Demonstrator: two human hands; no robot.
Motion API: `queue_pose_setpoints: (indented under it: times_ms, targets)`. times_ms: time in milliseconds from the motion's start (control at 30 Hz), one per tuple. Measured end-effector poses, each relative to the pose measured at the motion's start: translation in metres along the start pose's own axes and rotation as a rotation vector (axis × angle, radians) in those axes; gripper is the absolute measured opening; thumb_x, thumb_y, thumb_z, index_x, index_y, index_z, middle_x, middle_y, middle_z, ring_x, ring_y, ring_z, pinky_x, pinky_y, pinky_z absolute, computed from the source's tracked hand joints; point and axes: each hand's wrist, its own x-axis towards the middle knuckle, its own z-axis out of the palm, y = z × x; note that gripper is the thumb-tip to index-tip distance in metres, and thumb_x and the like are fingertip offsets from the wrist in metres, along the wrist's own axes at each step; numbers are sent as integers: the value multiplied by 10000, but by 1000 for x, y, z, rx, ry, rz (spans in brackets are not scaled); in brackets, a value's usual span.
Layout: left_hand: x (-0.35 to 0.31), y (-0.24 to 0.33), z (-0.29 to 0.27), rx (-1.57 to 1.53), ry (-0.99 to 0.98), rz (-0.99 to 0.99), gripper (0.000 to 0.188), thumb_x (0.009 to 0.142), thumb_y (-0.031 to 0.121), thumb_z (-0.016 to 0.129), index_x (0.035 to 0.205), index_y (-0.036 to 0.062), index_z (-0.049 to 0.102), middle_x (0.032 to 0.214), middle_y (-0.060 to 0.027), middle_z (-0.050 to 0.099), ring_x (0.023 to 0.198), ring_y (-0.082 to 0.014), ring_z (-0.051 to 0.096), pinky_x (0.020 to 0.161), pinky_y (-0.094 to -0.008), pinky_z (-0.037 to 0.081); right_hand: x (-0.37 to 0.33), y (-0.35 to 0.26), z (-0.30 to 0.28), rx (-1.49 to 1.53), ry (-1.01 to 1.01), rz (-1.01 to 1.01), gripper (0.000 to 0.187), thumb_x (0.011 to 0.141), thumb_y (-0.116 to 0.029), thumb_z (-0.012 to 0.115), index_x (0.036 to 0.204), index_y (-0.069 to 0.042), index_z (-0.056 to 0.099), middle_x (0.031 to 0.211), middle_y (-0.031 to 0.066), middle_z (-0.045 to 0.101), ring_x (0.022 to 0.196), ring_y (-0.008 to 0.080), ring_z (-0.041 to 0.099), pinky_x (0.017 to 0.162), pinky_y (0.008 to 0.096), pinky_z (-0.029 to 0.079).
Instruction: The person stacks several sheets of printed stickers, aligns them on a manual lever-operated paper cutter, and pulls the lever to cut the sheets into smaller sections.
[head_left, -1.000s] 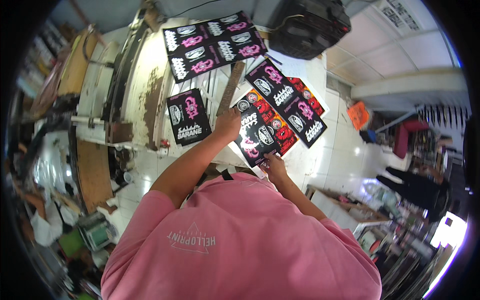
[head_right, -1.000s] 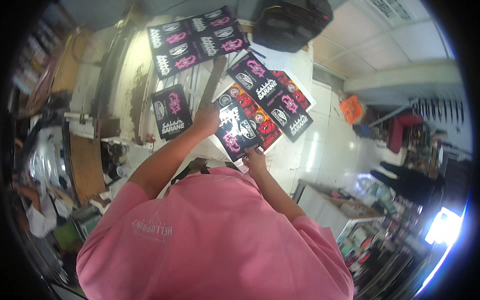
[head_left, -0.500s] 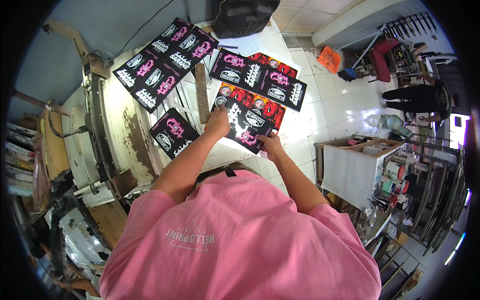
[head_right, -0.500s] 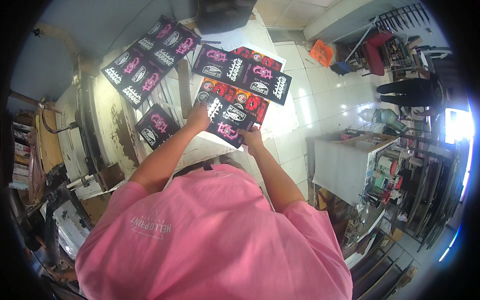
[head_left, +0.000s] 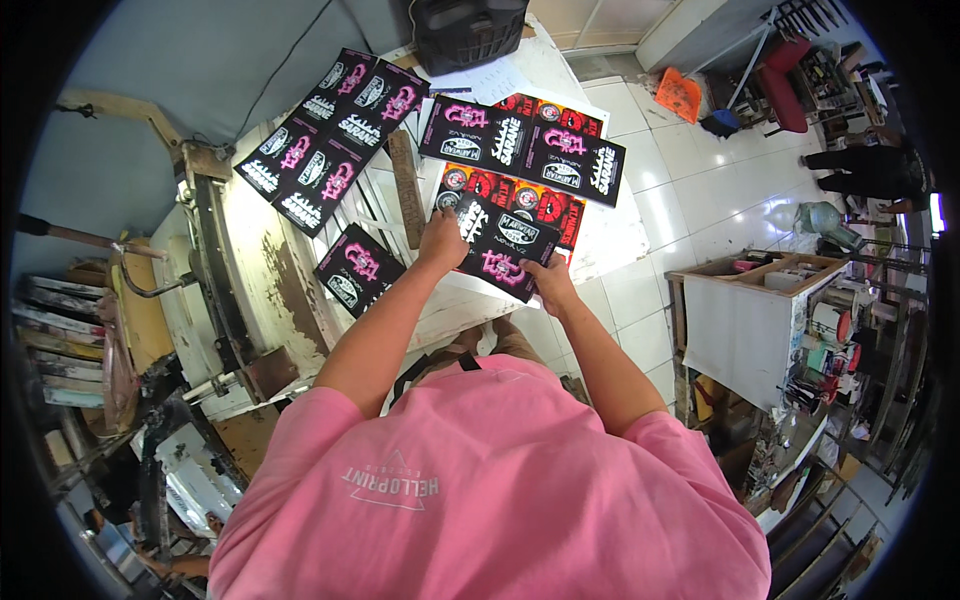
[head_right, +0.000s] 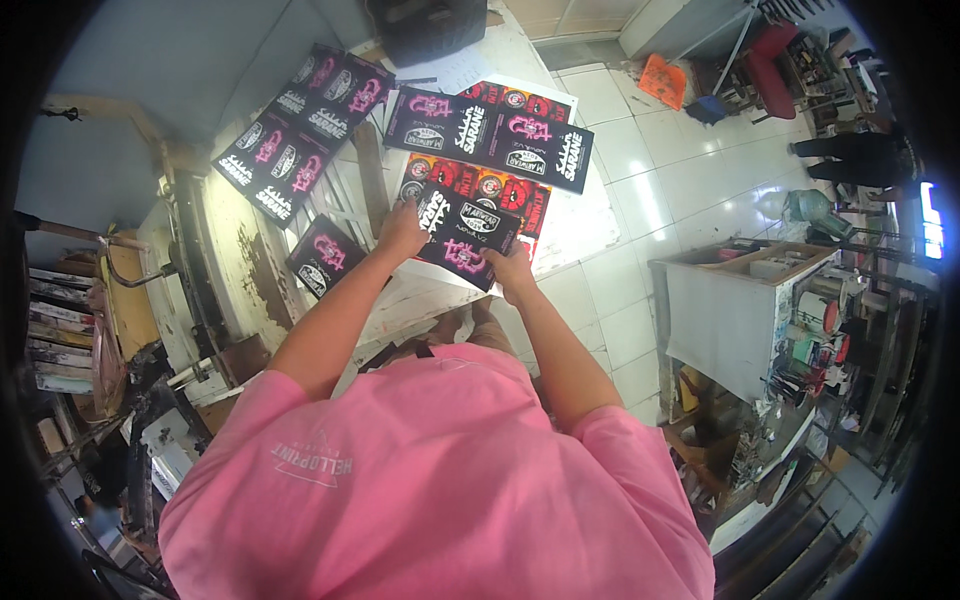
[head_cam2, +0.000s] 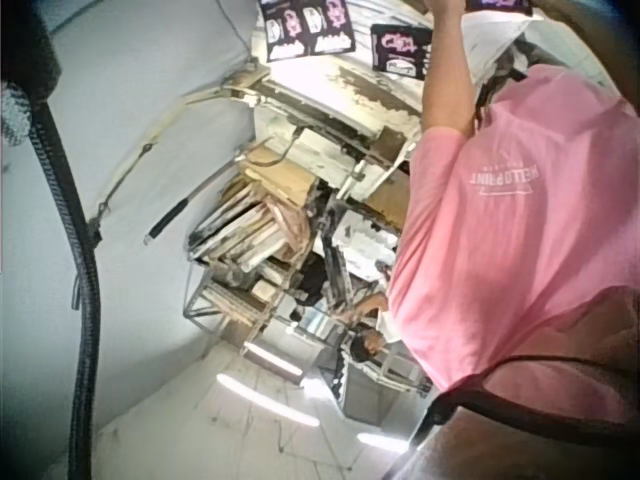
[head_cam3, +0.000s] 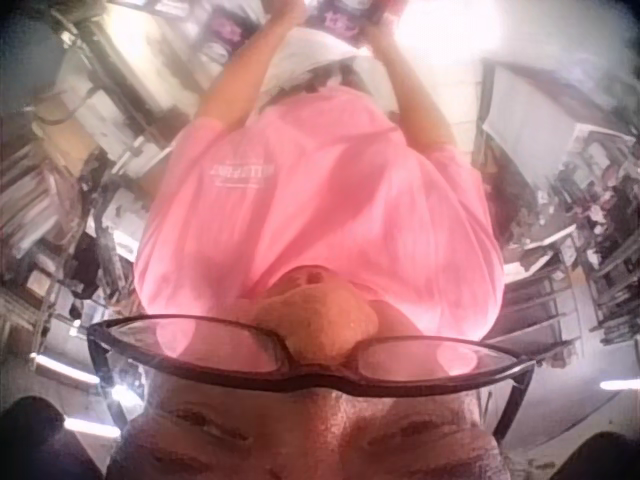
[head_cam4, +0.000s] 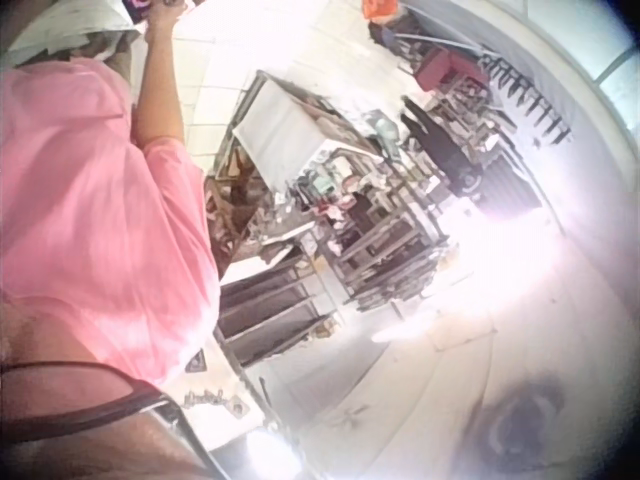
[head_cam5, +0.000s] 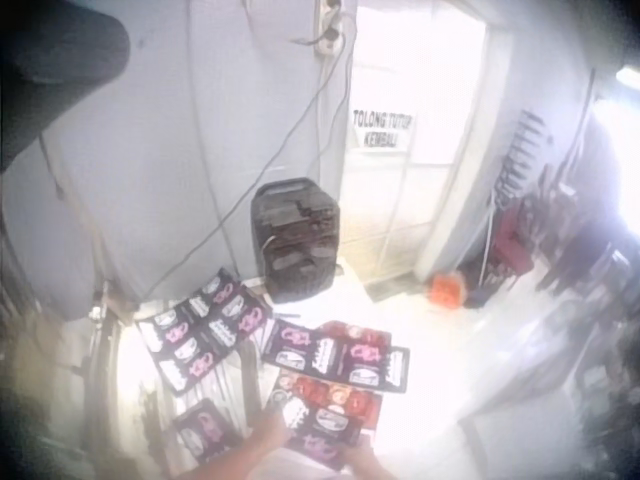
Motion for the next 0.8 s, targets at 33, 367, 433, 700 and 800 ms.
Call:
queue_pose_setpoints:
  times_ms: [33,367,433,700,800]
  targets:
    - [1,1,-1,12,-7,-3,666,757,131,769,1316,-62,464,1247,-284,569,1143,-442,609,986,-479,512,1,0,0,22,-10,-7,320,896,35,683,1201,-13,599,1063,120,728,876,193,728,753,366,632]
    - [-6,-7,-4,-345,-58,-97,635,746,251,823,1243,-67,590,1159,-251,660,1071,-362,658,933,-415,535,-22,-51,-30,137,-245,-4,489,882,67,666,1332,-23,498,1212,117,672,1047,205,678,904,358,571]
    - [-22,-1,-2,-700,-12,-126,582,753,320,860,1178,-25,665,1105,-159,714,973,-242,689,847,-358,549,-32,-64,-49,99,-274,14,500,886,59,667,1349,-24,500,1229,111,668,1062,202,672,909,363,568]
    - [-41,8,-2,-1023,-290,15,438,881,65,751,1286,29,586,1142,-73,709,982,-148,690,848,-321,572,-12,-71,-72,-221,-295,-178,521,889,28,689,1377,-23,514,1205,81,680,1085,162,644,951,326,518]
    - [-42,8,22,-1062,-55,200,443,910,78,741,1306,26,548,1185,-87,687,1064,-144,650,923,-305,521,-2,-63,-61,-321,-213,-481,574,878,57,665,1419,0,481,1243,118,668,1084,168,636,962,328,508]
